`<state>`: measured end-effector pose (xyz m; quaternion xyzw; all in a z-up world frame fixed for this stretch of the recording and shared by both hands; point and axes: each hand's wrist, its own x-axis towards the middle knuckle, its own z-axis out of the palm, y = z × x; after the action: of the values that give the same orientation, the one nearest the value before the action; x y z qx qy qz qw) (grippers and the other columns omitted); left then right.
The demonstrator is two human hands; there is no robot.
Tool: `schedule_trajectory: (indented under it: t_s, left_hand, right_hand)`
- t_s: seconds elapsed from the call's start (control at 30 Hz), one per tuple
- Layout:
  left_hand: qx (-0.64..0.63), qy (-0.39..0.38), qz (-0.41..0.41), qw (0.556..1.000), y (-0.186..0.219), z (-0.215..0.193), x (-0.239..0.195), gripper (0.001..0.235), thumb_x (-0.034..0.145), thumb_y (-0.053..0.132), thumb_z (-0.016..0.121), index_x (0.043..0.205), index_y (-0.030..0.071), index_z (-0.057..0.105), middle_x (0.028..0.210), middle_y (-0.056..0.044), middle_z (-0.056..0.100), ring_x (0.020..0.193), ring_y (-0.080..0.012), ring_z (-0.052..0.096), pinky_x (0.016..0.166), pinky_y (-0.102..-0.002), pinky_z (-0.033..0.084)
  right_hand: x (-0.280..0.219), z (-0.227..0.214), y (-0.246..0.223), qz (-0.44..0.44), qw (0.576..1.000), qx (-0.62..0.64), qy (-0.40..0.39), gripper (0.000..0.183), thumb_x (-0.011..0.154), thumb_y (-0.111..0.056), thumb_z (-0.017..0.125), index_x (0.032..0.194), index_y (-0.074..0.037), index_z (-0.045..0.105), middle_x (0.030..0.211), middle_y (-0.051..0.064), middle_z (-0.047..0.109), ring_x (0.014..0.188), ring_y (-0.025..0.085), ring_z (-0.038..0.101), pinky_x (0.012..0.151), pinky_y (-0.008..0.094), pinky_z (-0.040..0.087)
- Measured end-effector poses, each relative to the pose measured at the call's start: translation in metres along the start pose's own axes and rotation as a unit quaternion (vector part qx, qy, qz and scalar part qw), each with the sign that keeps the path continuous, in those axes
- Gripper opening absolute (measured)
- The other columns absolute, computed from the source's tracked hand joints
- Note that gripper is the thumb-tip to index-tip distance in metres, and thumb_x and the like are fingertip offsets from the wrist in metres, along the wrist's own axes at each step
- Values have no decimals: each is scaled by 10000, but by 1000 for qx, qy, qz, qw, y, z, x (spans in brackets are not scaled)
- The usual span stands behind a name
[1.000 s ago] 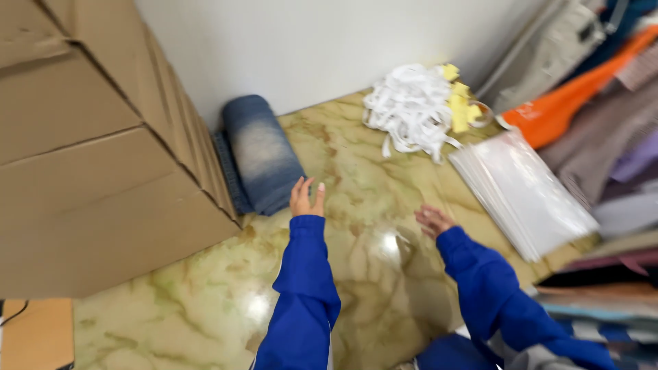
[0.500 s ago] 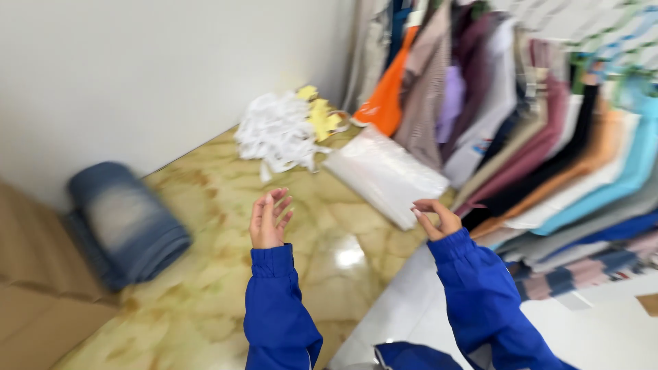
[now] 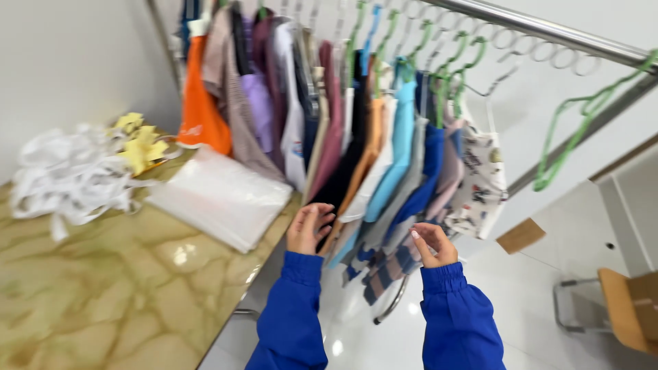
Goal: The person folds a patterned top and a pair of jeans on a marble-patterned table. They also hang a patterned top on a clothing rack using a hanger. The person handles the clothes by hand, smoothing and rolling them into compact shapes.
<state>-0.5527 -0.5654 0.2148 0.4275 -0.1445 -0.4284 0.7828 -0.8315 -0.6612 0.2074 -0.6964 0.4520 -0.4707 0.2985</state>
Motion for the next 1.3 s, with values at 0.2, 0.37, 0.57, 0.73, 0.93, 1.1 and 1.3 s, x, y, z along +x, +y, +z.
schedule_trajectory:
  t_s: [0.2,0.37,0.57,0.73,0.93,1.1,1.3]
  left_hand:
    - [57,-64,-50,995,-6,88,-26,178,989,219,620,979,105,757,995,-140,803,909,-249,781,717,-308,604]
    - [75,-146,-80,983,-42,135,13,203,1005,238,583,1012,112,742,1031,-133,795,943,-239,767,735,-288,596]
    - [97,-287,-96,948,-66,218,34,224,1021,250,563,1068,120,739,1113,-106,777,1047,-223,738,809,-278,577]
    - [127,-370,-54,919,-103,269,53,262,1031,212,546,1230,124,692,1265,-130,710,1101,-247,698,871,-346,567]
    - [302,-412,156,845,-107,301,82,339,1000,265,618,1306,122,619,1264,-147,653,1142,-365,662,915,-428,591]
    - [428,-372,234,790,-88,319,96,397,1021,303,497,1384,141,507,1398,-62,477,1202,-338,627,976,-465,574]
    - [465,-361,234,774,-98,311,102,387,1021,349,496,1377,197,501,1390,11,454,1263,-267,592,1013,-432,550]
  right_hand:
    - [21,-24,1,-24,997,36,65,211,884,-163,789,1092,-163,760,992,52,793,1010,250,739,879,392,585]
    - [53,-48,-36,-194,952,-137,194,170,924,-190,746,1091,-156,744,1240,96,657,1153,293,618,1005,396,480]
    - [104,-83,-43,-199,921,-243,230,355,967,-92,641,1322,-105,648,1373,197,604,1207,394,593,1022,482,470]
    - [123,-78,-15,-61,964,-127,224,495,951,20,586,1431,-93,549,1291,190,677,1020,374,685,773,445,592]
    - [135,-60,6,58,965,-153,206,215,931,-237,723,1137,-296,732,971,-38,784,863,169,745,707,296,617]
    - [157,-53,20,69,959,-219,166,173,851,-290,767,1024,-289,754,778,-74,738,712,132,728,621,303,609]
    - [148,-47,24,39,937,-324,126,172,842,-294,721,734,-266,590,620,-82,571,673,196,664,676,366,562]
